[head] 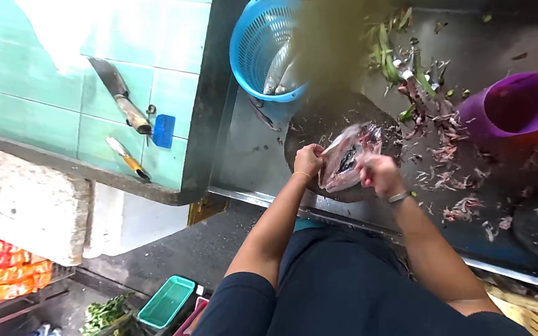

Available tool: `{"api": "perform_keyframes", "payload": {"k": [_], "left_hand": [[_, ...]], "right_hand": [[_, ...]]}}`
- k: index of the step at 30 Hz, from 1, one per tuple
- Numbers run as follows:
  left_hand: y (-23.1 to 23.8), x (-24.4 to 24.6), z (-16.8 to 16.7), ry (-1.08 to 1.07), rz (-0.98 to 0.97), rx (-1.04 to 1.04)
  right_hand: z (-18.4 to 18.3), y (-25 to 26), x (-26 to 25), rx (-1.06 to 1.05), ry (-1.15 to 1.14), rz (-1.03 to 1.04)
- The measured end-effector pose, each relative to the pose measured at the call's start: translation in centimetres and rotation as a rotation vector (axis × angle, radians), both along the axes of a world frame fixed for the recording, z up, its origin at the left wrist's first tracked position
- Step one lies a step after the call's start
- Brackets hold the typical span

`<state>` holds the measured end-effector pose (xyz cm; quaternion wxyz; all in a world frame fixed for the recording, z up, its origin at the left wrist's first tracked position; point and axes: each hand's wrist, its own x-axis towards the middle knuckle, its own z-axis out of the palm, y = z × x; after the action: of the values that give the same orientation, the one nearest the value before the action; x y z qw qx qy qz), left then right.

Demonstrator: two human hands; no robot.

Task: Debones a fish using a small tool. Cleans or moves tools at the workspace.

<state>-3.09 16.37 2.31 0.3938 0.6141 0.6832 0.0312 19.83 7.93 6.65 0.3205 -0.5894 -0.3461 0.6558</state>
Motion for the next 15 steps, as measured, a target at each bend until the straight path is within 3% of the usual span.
{"api": "perform_keyframes", "payload": {"k": [2, 8, 12, 15], "left_hand": [[-0.5, -0.4, 0.1, -0.062, -0.056, -0.005], [-0.8, -0.6, -0.1, -0.067, -0.080, 0.008], [-0.7, -0.3, 0.0, -0.033, -0.041, 0.011], [-0.9, -0.3, 0.0, -0.026, -0.044, 0.006]], "right_hand": [[0.6, -0.7, 0.8, -0.161, 0.089, -0.164], [-2.8, -1.5, -4.0, -0.388, 0.207, 0.182], [-3.4, -1.4, -4.3, -0.255, 0.109, 0.042], [-2.9, -1.5, -4.5, -0.324, 0.127, 0.115]]}}
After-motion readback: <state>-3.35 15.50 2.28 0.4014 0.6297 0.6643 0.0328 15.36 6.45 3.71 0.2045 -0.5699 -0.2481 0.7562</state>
